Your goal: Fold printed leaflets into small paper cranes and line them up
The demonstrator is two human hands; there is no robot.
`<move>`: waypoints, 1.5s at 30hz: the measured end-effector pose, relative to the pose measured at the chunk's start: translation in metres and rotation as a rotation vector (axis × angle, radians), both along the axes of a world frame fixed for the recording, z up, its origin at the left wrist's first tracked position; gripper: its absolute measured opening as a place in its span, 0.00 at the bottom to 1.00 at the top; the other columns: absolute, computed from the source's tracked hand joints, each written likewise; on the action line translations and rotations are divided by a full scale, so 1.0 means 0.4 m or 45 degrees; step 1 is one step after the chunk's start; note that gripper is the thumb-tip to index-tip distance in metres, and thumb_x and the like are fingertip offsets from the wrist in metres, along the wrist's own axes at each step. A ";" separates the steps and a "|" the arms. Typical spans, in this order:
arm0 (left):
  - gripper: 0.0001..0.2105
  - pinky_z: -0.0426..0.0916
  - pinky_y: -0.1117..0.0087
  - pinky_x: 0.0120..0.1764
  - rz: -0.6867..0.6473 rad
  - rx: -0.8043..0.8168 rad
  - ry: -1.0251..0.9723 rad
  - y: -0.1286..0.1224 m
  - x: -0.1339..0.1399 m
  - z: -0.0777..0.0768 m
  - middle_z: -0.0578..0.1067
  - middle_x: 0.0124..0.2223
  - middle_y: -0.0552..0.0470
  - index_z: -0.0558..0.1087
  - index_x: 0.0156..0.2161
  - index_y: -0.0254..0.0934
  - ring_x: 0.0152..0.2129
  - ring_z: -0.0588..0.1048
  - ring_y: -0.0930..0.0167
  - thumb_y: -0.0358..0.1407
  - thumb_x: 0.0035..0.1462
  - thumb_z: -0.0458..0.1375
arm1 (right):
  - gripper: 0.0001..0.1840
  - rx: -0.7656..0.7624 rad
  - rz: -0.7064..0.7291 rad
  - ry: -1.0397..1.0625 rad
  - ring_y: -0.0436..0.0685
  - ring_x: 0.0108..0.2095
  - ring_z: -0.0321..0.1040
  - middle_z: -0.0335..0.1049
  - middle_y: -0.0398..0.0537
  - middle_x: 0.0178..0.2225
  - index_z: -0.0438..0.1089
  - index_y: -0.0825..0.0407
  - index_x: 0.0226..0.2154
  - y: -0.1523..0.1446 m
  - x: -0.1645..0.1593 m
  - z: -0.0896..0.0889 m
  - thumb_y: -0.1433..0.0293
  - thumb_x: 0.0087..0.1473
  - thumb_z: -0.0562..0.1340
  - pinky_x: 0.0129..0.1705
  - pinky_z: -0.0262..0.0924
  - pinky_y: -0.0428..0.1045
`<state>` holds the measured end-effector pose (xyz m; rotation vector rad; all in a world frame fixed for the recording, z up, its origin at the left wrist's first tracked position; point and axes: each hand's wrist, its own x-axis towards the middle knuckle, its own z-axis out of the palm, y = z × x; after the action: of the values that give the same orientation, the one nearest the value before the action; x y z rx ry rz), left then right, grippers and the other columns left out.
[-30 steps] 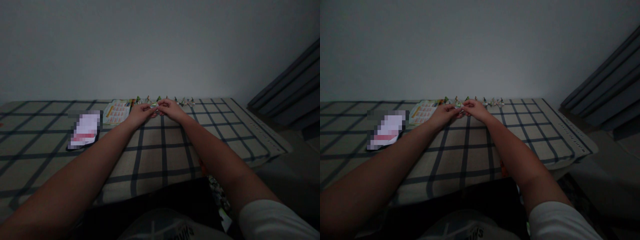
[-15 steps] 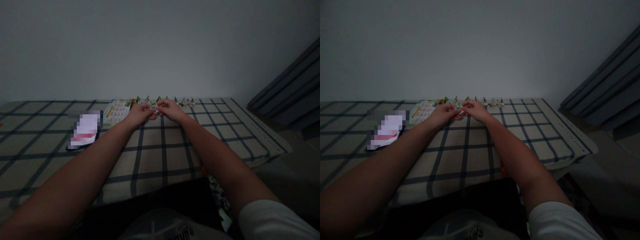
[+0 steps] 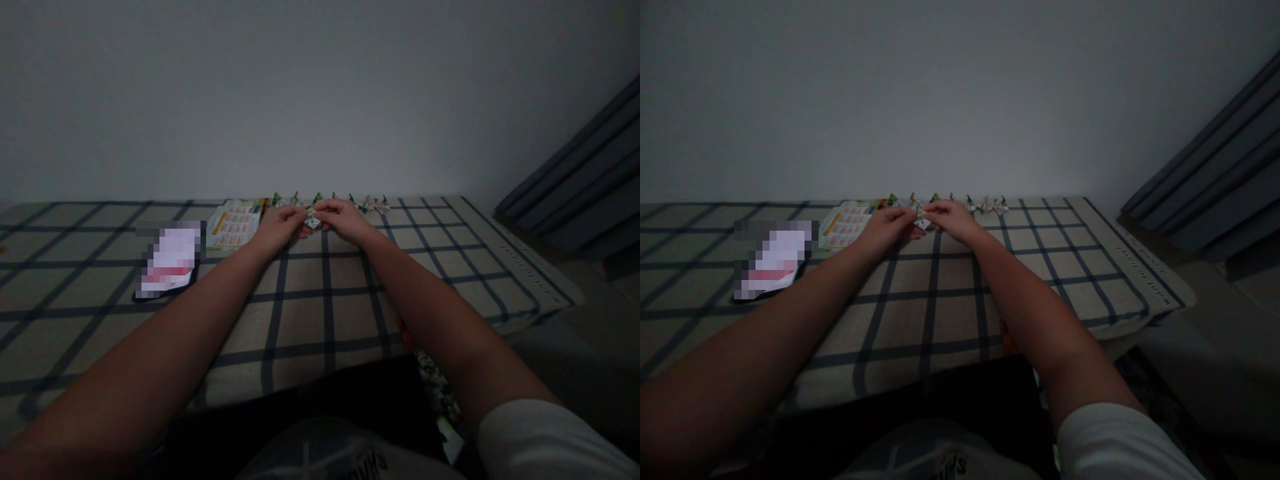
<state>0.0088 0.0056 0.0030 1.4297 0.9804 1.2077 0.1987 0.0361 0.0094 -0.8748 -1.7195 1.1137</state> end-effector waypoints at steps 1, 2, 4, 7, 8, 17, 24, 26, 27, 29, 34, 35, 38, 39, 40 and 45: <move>0.14 0.76 0.73 0.31 0.007 0.025 0.003 0.000 -0.001 0.000 0.80 0.29 0.50 0.77 0.36 0.33 0.26 0.80 0.71 0.44 0.56 0.68 | 0.05 0.002 -0.008 -0.007 0.48 0.28 0.68 0.77 0.46 0.34 0.77 0.55 0.37 0.001 0.002 -0.001 0.72 0.54 0.68 0.30 0.65 0.45; 0.14 0.76 0.73 0.32 0.003 0.039 0.005 0.001 -0.001 0.001 0.80 0.30 0.50 0.78 0.37 0.33 0.26 0.80 0.72 0.44 0.56 0.68 | 0.07 0.003 -0.014 -0.019 0.48 0.27 0.67 0.77 0.46 0.34 0.78 0.55 0.38 0.002 0.004 -0.002 0.71 0.55 0.68 0.30 0.65 0.45; 0.14 0.76 0.72 0.33 -0.025 0.032 0.005 0.001 -0.002 0.003 0.81 0.32 0.49 0.79 0.38 0.33 0.26 0.80 0.72 0.44 0.55 0.69 | 0.08 0.005 -0.018 -0.043 0.47 0.25 0.66 0.78 0.47 0.35 0.79 0.55 0.39 0.003 0.006 -0.003 0.70 0.55 0.69 0.31 0.65 0.45; 0.14 0.78 0.70 0.35 -0.024 0.025 0.019 0.001 -0.002 0.005 0.81 0.33 0.48 0.79 0.39 0.33 0.26 0.80 0.72 0.43 0.57 0.68 | 0.09 -0.001 -0.026 -0.036 0.46 0.24 0.65 0.78 0.47 0.36 0.79 0.55 0.40 0.003 0.005 -0.004 0.69 0.55 0.70 0.31 0.65 0.45; 0.13 0.78 0.70 0.36 -0.011 0.030 0.028 0.001 -0.003 0.005 0.81 0.33 0.48 0.78 0.39 0.33 0.26 0.80 0.72 0.42 0.57 0.68 | 0.10 -0.012 -0.020 -0.020 0.46 0.24 0.66 0.78 0.47 0.35 0.79 0.55 0.40 0.002 0.004 -0.004 0.69 0.55 0.70 0.30 0.65 0.45; 0.08 0.78 0.70 0.35 0.068 0.030 0.150 -0.002 -0.003 0.017 0.80 0.30 0.49 0.75 0.38 0.32 0.25 0.79 0.72 0.37 0.63 0.63 | 0.09 -0.171 0.068 0.078 0.47 0.25 0.70 0.75 0.43 0.28 0.75 0.54 0.42 -0.008 -0.004 -0.002 0.72 0.57 0.68 0.29 0.67 0.42; 0.14 0.77 0.71 0.33 -0.003 0.012 0.052 0.011 -0.001 -0.003 0.80 0.28 0.52 0.72 0.41 0.36 0.23 0.79 0.72 0.41 0.57 0.69 | 0.04 -0.127 0.017 0.056 0.46 0.24 0.68 0.73 0.41 0.26 0.72 0.54 0.35 -0.001 -0.003 -0.003 0.74 0.56 0.68 0.29 0.65 0.43; 0.16 0.77 0.71 0.34 -0.061 -0.002 0.051 0.006 0.002 -0.005 0.81 0.29 0.52 0.71 0.43 0.36 0.24 0.80 0.72 0.39 0.54 0.71 | 0.05 -0.135 0.012 0.056 0.47 0.24 0.69 0.72 0.40 0.25 0.70 0.53 0.34 0.004 -0.002 -0.006 0.75 0.56 0.67 0.30 0.66 0.43; 0.16 0.77 0.70 0.35 -0.082 -0.009 0.051 0.004 0.003 -0.005 0.81 0.30 0.52 0.71 0.43 0.36 0.24 0.80 0.72 0.38 0.54 0.71 | 0.05 -0.138 0.019 0.061 0.47 0.24 0.69 0.72 0.40 0.25 0.70 0.53 0.34 0.006 -0.002 -0.007 0.75 0.56 0.67 0.30 0.66 0.43; 0.15 0.77 0.70 0.35 -0.112 -0.012 0.046 0.001 0.005 -0.003 0.82 0.31 0.52 0.70 0.41 0.36 0.25 0.80 0.73 0.37 0.54 0.71 | 0.06 -0.139 0.031 0.074 0.47 0.25 0.69 0.71 0.38 0.24 0.69 0.53 0.34 0.008 -0.003 -0.010 0.75 0.55 0.67 0.30 0.66 0.43; 0.16 0.74 0.74 0.32 -0.162 -0.001 0.027 0.009 0.002 -0.002 0.81 0.30 0.52 0.68 0.38 0.36 0.23 0.78 0.75 0.37 0.52 0.72 | 0.08 -0.138 0.048 0.059 0.46 0.22 0.67 0.69 0.36 0.22 0.65 0.52 0.34 -0.001 -0.009 -0.004 0.77 0.55 0.65 0.27 0.62 0.42; 0.17 0.74 0.74 0.31 -0.174 0.004 0.020 0.011 0.001 -0.003 0.81 0.30 0.52 0.68 0.38 0.36 0.22 0.78 0.75 0.37 0.52 0.72 | 0.08 -0.139 0.054 0.052 0.46 0.22 0.67 0.69 0.36 0.22 0.65 0.51 0.34 -0.004 -0.011 0.000 0.77 0.56 0.65 0.27 0.61 0.42; 0.17 0.72 0.74 0.31 -0.197 0.028 0.007 0.012 0.000 -0.004 0.80 0.29 0.53 0.67 0.38 0.37 0.22 0.77 0.75 0.36 0.51 0.71 | 0.09 -0.138 0.069 0.048 0.46 0.22 0.66 0.67 0.35 0.21 0.63 0.51 0.33 -0.013 -0.014 0.008 0.78 0.56 0.64 0.27 0.59 0.42; 0.17 0.71 0.74 0.30 -0.192 0.036 0.015 0.011 0.000 -0.005 0.80 0.29 0.54 0.66 0.38 0.37 0.21 0.76 0.75 0.36 0.51 0.71 | 0.09 -0.134 0.074 0.044 0.46 0.22 0.66 0.67 0.35 0.21 0.63 0.51 0.33 -0.015 -0.014 0.010 0.78 0.56 0.64 0.27 0.59 0.42; 0.16 0.71 0.74 0.30 -0.178 0.047 0.041 0.009 -0.001 -0.006 0.79 0.28 0.54 0.66 0.38 0.38 0.21 0.76 0.75 0.36 0.51 0.70 | 0.09 -0.130 0.078 0.037 0.46 0.22 0.66 0.67 0.35 0.22 0.63 0.51 0.33 -0.016 -0.014 0.010 0.78 0.56 0.64 0.27 0.59 0.42; 0.14 0.68 0.74 0.29 0.020 0.221 0.327 0.002 -0.004 -0.014 0.77 0.27 0.56 0.71 0.39 0.38 0.23 0.76 0.72 0.41 0.53 0.69 | 0.07 -0.118 0.066 0.004 0.46 0.22 0.64 0.68 0.37 0.23 0.66 0.52 0.32 -0.013 -0.009 0.006 0.78 0.55 0.65 0.26 0.60 0.42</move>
<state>0.0071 0.0065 -0.0025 1.7490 1.0820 1.1625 0.1950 0.0311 0.0120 -0.8893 -1.7072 1.2369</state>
